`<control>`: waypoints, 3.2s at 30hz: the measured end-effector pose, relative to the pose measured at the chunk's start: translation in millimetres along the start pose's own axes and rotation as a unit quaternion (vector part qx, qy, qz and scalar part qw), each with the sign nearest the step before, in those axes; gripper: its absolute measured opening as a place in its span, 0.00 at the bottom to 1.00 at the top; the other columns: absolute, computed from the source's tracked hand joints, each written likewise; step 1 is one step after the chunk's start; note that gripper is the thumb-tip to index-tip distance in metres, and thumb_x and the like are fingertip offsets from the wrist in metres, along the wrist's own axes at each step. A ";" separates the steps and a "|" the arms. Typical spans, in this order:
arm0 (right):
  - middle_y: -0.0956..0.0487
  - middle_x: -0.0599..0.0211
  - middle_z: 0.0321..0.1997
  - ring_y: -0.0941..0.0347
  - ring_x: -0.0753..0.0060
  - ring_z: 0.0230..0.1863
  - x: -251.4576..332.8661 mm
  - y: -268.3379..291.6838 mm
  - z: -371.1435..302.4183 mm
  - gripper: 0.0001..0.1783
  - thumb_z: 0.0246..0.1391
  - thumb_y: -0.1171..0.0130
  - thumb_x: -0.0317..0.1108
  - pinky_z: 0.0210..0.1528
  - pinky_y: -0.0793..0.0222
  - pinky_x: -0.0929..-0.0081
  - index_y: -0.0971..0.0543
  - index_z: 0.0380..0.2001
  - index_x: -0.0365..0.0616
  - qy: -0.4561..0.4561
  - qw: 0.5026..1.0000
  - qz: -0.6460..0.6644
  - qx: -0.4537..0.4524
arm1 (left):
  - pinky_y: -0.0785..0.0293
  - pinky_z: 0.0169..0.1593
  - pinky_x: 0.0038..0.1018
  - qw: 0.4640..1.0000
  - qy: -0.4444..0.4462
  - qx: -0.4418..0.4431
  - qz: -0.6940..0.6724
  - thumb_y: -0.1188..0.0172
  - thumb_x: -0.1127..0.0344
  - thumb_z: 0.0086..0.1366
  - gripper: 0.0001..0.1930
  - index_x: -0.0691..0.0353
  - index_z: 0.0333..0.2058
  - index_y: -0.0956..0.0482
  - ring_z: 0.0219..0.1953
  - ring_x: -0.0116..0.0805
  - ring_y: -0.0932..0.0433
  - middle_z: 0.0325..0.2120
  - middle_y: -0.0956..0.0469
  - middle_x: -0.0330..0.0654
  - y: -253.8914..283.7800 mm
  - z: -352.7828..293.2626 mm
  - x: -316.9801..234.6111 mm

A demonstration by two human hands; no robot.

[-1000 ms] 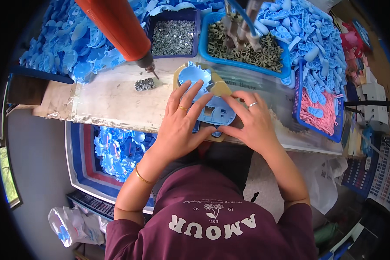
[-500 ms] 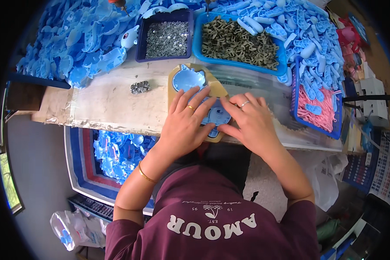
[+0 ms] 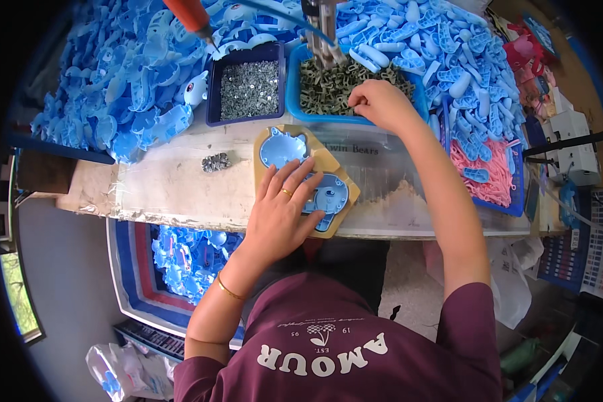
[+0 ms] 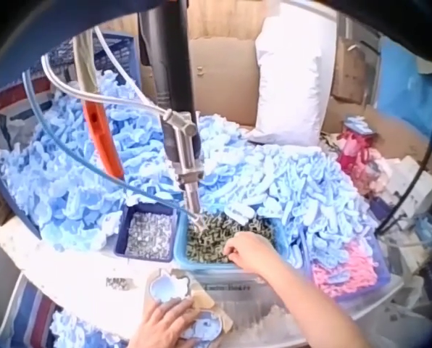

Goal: Assembling and processing small hippo-shaped plastic toys using hand tools and pneumatic devices at a factory workbench.

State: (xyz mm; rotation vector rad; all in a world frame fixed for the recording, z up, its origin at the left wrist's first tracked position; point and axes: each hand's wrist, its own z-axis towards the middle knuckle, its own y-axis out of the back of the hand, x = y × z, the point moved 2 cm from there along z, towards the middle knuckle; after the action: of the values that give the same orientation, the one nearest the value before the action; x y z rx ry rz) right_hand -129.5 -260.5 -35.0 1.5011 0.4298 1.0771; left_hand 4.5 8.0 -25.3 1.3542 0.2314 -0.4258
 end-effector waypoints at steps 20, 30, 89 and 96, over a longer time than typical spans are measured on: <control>0.17 0.64 0.40 0.17 0.73 0.42 87.5 1.3 -93.1 0.08 0.64 0.42 0.27 0.45 0.19 0.76 0.25 0.46 0.40 -0.086 0.729 0.677 0.057 | 0.22 0.52 0.33 0.929 0.112 -0.162 -0.315 0.36 0.70 0.68 0.17 0.67 0.53 0.26 0.46 0.37 0.19 0.45 0.19 0.48 5.7 29.2 -18.7; 0.16 0.66 0.40 0.19 0.79 0.41 51.0 31.7 -182.6 0.14 0.63 0.38 0.27 0.44 0.23 0.77 0.20 0.51 0.40 -0.191 0.866 0.448 -0.111 | 0.20 0.46 0.24 0.825 0.172 -0.136 -0.521 0.41 0.69 0.72 0.08 0.68 0.45 0.20 0.42 0.31 0.17 0.43 0.16 0.46 -3.9 17.5 -10.1; 0.19 0.73 0.27 0.22 0.85 0.30 132.4 16.3 -114.0 0.14 0.57 0.33 0.26 0.32 0.28 0.81 0.18 0.47 0.42 -0.088 0.901 0.394 0.159 | 0.19 0.37 0.21 0.826 0.279 0.039 -0.489 0.41 0.64 0.73 0.14 0.72 0.44 0.17 0.32 0.26 0.16 0.31 0.16 0.43 18.2 5.9 12.8; 0.21 0.70 0.27 0.22 0.69 0.29 145.8 -4.8 -98.1 0.06 0.50 0.29 0.33 0.31 0.28 0.72 0.15 0.33 0.48 0.078 0.987 0.135 -0.049 | 0.19 0.36 0.23 0.885 0.244 -0.055 -0.394 0.44 0.62 0.75 0.15 0.70 0.46 0.17 0.36 0.25 0.16 0.35 0.14 0.41 29.8 -0.6 31.1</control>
State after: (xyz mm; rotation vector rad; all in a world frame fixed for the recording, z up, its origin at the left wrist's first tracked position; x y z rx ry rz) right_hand -133.6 -89.4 5.4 1.4208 0.2805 1.4154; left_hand 45.3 8.1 -11.3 1.1899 1.2351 -0.7230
